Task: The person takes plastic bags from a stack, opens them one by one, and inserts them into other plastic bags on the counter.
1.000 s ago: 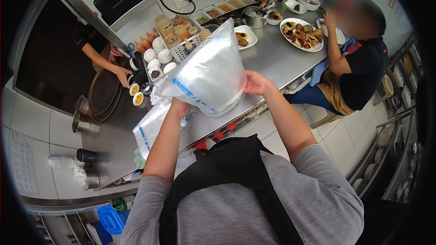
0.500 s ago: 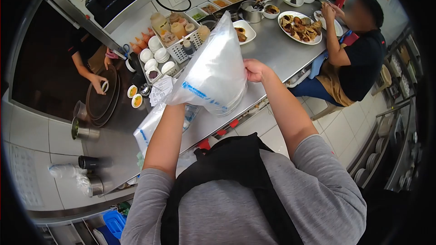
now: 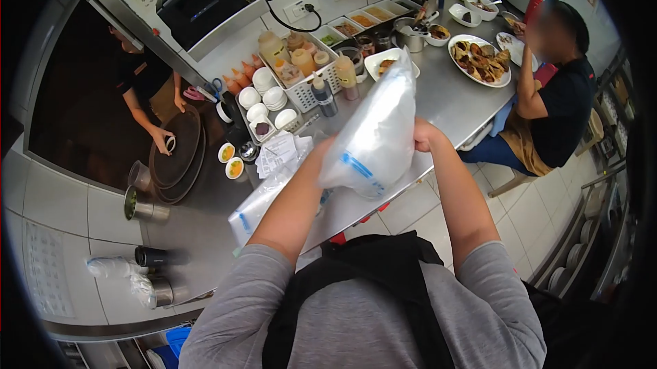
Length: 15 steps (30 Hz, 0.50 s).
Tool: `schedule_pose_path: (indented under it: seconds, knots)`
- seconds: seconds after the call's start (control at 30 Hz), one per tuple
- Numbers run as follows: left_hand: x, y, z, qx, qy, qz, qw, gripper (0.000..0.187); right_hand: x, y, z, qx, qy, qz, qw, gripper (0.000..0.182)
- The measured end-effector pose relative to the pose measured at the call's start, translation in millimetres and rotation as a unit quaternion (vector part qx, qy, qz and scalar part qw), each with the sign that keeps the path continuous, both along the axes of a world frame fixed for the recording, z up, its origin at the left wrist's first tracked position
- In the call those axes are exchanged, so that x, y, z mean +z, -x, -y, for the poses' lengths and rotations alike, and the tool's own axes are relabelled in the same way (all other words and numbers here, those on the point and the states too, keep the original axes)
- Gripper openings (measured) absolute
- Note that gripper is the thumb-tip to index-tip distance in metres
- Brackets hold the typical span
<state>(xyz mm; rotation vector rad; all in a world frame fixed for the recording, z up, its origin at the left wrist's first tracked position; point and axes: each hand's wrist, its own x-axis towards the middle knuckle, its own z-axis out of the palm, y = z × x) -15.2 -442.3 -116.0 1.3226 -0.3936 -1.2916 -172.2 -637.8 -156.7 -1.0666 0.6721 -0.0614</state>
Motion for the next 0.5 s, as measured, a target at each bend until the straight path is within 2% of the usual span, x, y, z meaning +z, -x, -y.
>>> schedule_pose_path:
  seconds: [0.13,0.2,0.5]
  knots:
    - [-4,0,1,0.001,0.002,-0.003,1.0,0.039,-20,-6,15,0.025,-0.067,0.009,0.997,0.033]
    - [-9,7,-11,0.022,0.006,-0.005,1.0,0.039,-35,-7,24,0.087,-0.153,0.044,0.983,0.03]
    - [-13,39,-34,0.189,0.026,0.003,0.982,0.039,-28,2,31,0.207,-0.215,0.061,0.952,0.03]
